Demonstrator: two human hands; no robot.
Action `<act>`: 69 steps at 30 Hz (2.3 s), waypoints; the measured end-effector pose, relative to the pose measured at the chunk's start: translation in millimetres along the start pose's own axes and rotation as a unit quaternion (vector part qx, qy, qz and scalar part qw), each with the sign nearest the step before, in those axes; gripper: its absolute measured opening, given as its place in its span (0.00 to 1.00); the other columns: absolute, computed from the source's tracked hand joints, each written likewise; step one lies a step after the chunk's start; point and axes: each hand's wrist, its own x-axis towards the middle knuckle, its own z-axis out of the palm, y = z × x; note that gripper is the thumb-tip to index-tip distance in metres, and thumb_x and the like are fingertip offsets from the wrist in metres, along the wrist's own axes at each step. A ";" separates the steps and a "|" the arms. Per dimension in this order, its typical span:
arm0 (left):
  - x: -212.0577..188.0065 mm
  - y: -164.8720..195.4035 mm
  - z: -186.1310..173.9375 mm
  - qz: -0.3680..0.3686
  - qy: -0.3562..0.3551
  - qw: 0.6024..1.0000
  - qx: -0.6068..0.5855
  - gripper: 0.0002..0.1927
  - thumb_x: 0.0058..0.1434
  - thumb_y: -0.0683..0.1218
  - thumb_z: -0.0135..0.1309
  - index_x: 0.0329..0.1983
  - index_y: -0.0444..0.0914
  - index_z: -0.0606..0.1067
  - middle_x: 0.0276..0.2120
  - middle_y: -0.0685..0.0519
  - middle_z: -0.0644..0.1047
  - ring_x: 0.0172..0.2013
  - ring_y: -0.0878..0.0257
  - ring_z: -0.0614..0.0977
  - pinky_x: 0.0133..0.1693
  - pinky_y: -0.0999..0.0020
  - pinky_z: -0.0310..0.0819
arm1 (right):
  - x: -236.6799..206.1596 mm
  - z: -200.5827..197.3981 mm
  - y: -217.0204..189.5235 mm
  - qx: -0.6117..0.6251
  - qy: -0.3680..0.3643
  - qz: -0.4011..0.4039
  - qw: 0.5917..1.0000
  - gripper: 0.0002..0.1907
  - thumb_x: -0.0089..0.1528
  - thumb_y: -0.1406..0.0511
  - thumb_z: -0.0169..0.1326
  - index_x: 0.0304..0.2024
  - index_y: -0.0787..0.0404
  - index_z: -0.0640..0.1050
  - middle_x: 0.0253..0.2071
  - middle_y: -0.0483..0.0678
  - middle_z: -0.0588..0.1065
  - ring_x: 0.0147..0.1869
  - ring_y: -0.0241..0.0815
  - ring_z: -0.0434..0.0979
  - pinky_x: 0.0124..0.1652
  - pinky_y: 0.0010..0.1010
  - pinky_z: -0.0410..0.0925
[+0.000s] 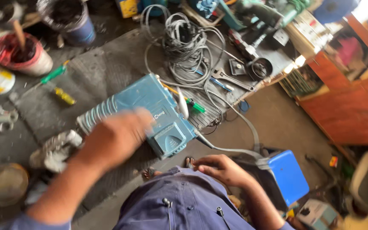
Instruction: The person cleans a blue power tool with a cloth, then uses a cordless drill and an Allen key to tighten screws on the tool's housing. They reposition the tool and continue fastening components on the workbench.
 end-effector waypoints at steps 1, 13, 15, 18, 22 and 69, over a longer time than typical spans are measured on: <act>-14.4 22.2 7.0 0.000 -0.049 0.999 -0.010 0.05 0.63 0.47 0.54 0.38 0.42 0.77 0.29 0.50 0.79 0.31 0.50 0.82 0.33 0.56 0.76 | 4.4 1.3 -4.7 0.083 -0.020 -0.017 0.996 0.23 0.67 0.55 0.52 0.57 0.63 0.79 0.49 0.51 0.83 0.54 0.42 0.82 0.55 0.34 0.72; -90.0 137.7 99.5 -0.334 -0.158 0.921 0.125 0.11 0.57 0.52 0.58 0.42 0.48 0.80 0.28 0.56 0.79 0.28 0.55 0.83 0.27 0.56 0.76 | 57.9 8.4 44.4 0.403 -0.189 0.078 0.892 0.22 0.69 0.64 0.47 0.62 0.70 0.72 0.45 0.59 0.81 0.49 0.47 0.84 0.52 0.37 0.75; -89.5 143.7 103.6 -0.346 -0.161 0.907 0.177 0.11 0.57 0.51 0.57 0.43 0.48 0.80 0.28 0.56 0.79 0.28 0.55 0.83 0.28 0.56 0.77 | 67.6 13.3 46.0 0.417 -0.189 0.083 0.885 0.21 0.70 0.64 0.48 0.61 0.71 0.73 0.45 0.59 0.80 0.48 0.47 0.83 0.51 0.37 0.76; -84.2 152.1 107.4 -0.352 -0.176 0.890 0.230 0.09 0.57 0.48 0.56 0.41 0.47 0.80 0.27 0.57 0.79 0.29 0.57 0.84 0.28 0.58 0.78 | 76.8 21.3 49.2 0.427 -0.176 0.111 0.880 0.20 0.70 0.63 0.49 0.59 0.72 0.73 0.44 0.58 0.80 0.47 0.47 0.83 0.50 0.37 0.77; -70.5 169.1 112.0 -0.367 -0.211 0.867 0.264 0.09 0.56 0.46 0.55 0.41 0.47 0.78 0.26 0.57 0.79 0.31 0.58 0.84 0.28 0.60 0.78 | 79.1 19.9 57.4 0.417 -0.169 0.104 0.887 0.20 0.69 0.62 0.50 0.57 0.73 0.74 0.42 0.57 0.81 0.45 0.45 0.84 0.48 0.35 0.77; 59.4 220.6 72.3 -0.147 0.031 0.929 0.338 0.09 0.58 0.53 0.54 0.27 0.46 0.81 0.27 0.51 0.81 0.32 0.54 0.83 0.44 0.49 0.70 | 71.6 20.1 -72.1 -0.571 0.099 -0.444 0.683 0.49 0.54 0.45 0.64 0.73 0.53 0.66 0.76 0.52 0.60 0.80 0.57 0.53 0.73 0.64 0.43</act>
